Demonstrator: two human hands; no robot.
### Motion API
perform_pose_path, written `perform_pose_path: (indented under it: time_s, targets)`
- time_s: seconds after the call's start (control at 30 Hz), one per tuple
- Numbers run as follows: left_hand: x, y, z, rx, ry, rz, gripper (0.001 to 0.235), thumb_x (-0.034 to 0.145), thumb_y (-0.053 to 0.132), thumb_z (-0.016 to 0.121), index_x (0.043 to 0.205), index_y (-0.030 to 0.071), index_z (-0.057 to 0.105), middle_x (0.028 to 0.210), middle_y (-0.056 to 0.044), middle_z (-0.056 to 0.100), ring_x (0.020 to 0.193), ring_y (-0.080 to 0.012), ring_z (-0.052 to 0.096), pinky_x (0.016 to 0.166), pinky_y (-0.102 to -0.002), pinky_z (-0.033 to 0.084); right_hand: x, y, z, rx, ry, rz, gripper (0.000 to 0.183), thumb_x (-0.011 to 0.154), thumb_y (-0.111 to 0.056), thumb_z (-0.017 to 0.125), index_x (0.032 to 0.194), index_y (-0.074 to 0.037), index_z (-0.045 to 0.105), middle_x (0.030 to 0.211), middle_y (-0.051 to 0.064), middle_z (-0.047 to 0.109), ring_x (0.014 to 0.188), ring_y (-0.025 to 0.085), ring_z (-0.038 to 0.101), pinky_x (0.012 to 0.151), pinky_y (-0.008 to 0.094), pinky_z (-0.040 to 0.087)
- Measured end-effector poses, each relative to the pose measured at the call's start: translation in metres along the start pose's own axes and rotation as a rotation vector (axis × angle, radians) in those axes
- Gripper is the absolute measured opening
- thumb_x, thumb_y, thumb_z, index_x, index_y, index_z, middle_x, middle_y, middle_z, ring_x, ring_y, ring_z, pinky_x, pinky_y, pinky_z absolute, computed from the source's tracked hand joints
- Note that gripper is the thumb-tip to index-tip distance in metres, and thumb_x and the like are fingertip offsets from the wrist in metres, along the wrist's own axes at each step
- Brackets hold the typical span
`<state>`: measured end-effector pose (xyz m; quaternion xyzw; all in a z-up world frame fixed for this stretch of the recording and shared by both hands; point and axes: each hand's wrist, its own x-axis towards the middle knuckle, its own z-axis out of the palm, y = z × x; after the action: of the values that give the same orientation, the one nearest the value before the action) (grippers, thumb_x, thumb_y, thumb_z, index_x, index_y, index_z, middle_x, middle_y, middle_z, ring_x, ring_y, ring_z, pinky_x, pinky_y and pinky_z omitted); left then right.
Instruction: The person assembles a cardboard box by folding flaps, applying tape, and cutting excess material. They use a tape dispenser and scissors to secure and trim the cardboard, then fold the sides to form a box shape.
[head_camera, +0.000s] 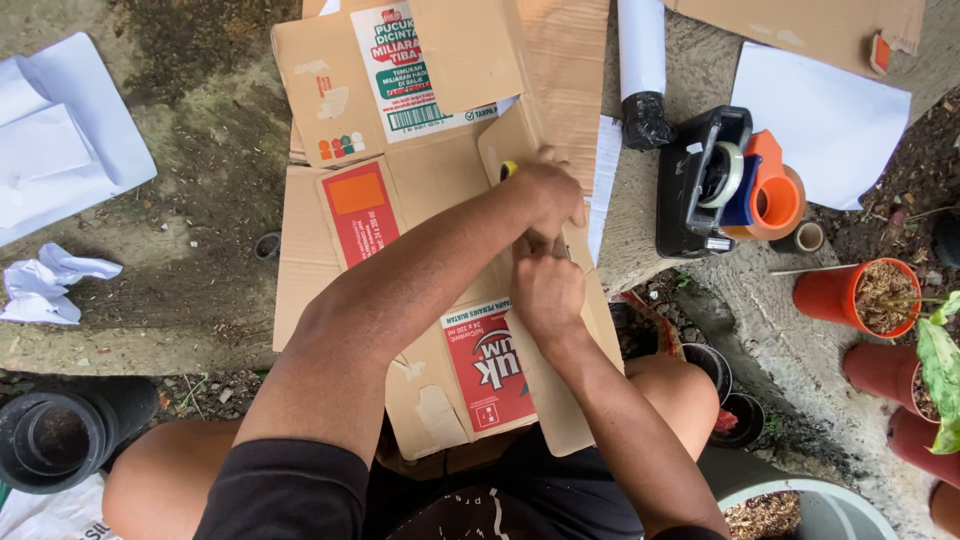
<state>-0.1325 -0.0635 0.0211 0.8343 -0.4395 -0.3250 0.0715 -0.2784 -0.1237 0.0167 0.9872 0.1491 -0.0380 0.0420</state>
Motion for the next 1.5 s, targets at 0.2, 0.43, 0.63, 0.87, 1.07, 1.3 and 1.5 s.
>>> perform_pose_path:
  time_s: [0.2,0.43,0.63,0.87,1.07,1.3,1.5]
  targets:
    - [-0.003,-0.002,0.003,-0.097,0.039,0.129,0.050,0.061,0.035,0.093,0.108,0.043,0.080,0.116,0.008,0.074,0.128,-0.0170,0.055,0.118,-0.045,0.021,0.000,-0.001,-0.005,-0.028,-0.023,-0.002,0.027,0.079,-0.013,0.068,0.105,-0.006,0.072,0.074,0.012,0.071,0.057,0.024,0.072,0.048,0.037,0.057]
    - [-0.006,-0.015,0.002,-0.096,0.108,0.184,0.048,0.057,0.036,0.094,0.103,0.041,0.081,0.118,0.005,0.073,0.137,-0.0199,0.045,0.123,-0.053,0.003,0.003,-0.002,-0.015,-0.066,-0.077,-0.013,0.029,0.079,-0.014,0.069,0.108,-0.010,0.074,0.075,0.010,0.072,0.059,0.022,0.072,0.050,0.036,0.057]
    - [0.006,-0.007,-0.004,-0.184,-0.051,0.140,0.061,0.061,0.053,0.090,0.118,0.037,0.075,0.128,0.003,0.071,0.134,-0.0230,0.055,0.128,-0.058,0.004,0.006,-0.005,-0.012,-0.132,-0.173,-0.026,0.037,0.077,-0.018,0.071,0.112,-0.007,0.074,0.075,0.009,0.074,0.053,0.021,0.072,0.043,0.036,0.057]
    - [0.055,0.049,0.021,-0.219,-0.332,0.017,0.064,0.071,0.033,0.097,0.129,0.024,0.070,0.147,-0.014,0.047,0.129,-0.0385,0.050,0.119,-0.047,0.030,0.004,-0.005,0.001,-0.195,-0.449,-0.045,0.025,0.085,-0.018,0.068,0.107,-0.010,0.076,0.087,0.009,0.075,0.070,0.021,0.074,0.058,0.037,0.058]
    - [0.059,0.050,0.032,-0.058,-0.285,0.241,0.037,0.077,0.019,0.084,0.113,0.024,0.078,0.128,-0.004,0.069,0.109,-0.0266,0.068,0.093,-0.040,0.054,0.000,-0.005,0.008,-0.191,-0.430,-0.067,0.021,0.087,-0.019,0.067,0.104,-0.012,0.077,0.092,0.010,0.076,0.078,0.022,0.075,0.066,0.038,0.059]
    - [0.045,0.022,0.041,0.292,0.033,0.554,0.015,0.089,0.028,0.074,0.099,0.021,0.084,0.088,-0.003,0.074,0.079,-0.0189,0.072,0.061,-0.037,0.059,0.005,-0.012,0.009,-0.145,-0.433,-0.009,0.018,0.089,-0.021,0.066,0.100,-0.014,0.078,0.097,0.010,0.076,0.088,0.023,0.075,0.074,0.038,0.060]
    - [0.040,0.020,0.041,0.434,0.165,0.762,0.025,0.085,0.019,0.069,0.107,0.032,0.070,0.069,-0.002,0.069,0.064,-0.0219,0.067,0.053,-0.041,0.054,-0.002,-0.005,0.002,-0.140,-0.193,-0.039,0.022,0.083,-0.017,0.068,0.102,-0.010,0.075,0.083,0.009,0.073,0.067,0.022,0.074,0.052,0.034,0.058]
